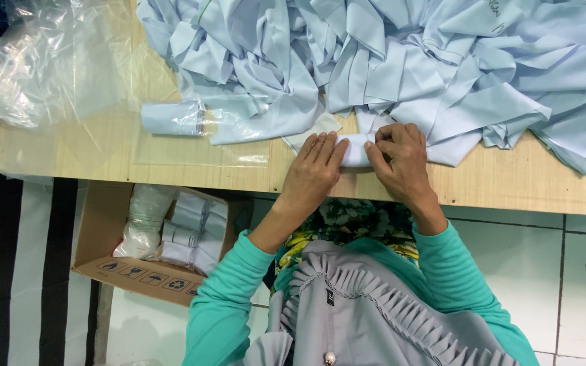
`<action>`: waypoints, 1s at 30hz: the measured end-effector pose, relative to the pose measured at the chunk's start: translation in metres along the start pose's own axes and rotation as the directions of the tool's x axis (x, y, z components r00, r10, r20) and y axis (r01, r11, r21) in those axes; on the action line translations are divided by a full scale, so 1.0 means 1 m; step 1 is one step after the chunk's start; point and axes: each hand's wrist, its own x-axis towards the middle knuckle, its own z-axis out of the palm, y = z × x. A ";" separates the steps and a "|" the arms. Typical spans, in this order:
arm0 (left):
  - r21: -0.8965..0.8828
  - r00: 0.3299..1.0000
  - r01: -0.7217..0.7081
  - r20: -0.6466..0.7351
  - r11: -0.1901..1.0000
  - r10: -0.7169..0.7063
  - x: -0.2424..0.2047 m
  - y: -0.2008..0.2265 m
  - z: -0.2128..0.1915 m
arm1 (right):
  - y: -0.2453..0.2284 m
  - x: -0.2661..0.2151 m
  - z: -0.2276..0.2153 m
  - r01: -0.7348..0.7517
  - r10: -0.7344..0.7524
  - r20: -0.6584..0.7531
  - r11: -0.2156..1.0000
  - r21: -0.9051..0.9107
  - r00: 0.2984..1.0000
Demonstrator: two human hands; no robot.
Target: The person folds white fabric garment components on a wooden table and then inserts the folded items into clear plastic bags.
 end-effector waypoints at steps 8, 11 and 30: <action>-0.047 0.993 0.067 -0.097 0.997 -0.071 0.000 -0.005 0.008 | -0.010 0.006 -0.013 -0.032 0.036 -0.033 0.994 0.101 0.999; -0.433 0.944 0.260 -0.075 0.863 -0.321 0.001 -0.012 -0.006 | -0.020 0.009 -0.026 -0.040 0.060 -0.062 0.958 0.283 0.996; -0.858 0.810 0.482 0.513 -0.175 -0.285 0.017 0.023 -0.024 | -0.007 -0.006 -0.020 -0.178 0.153 0.097 0.712 0.679 0.983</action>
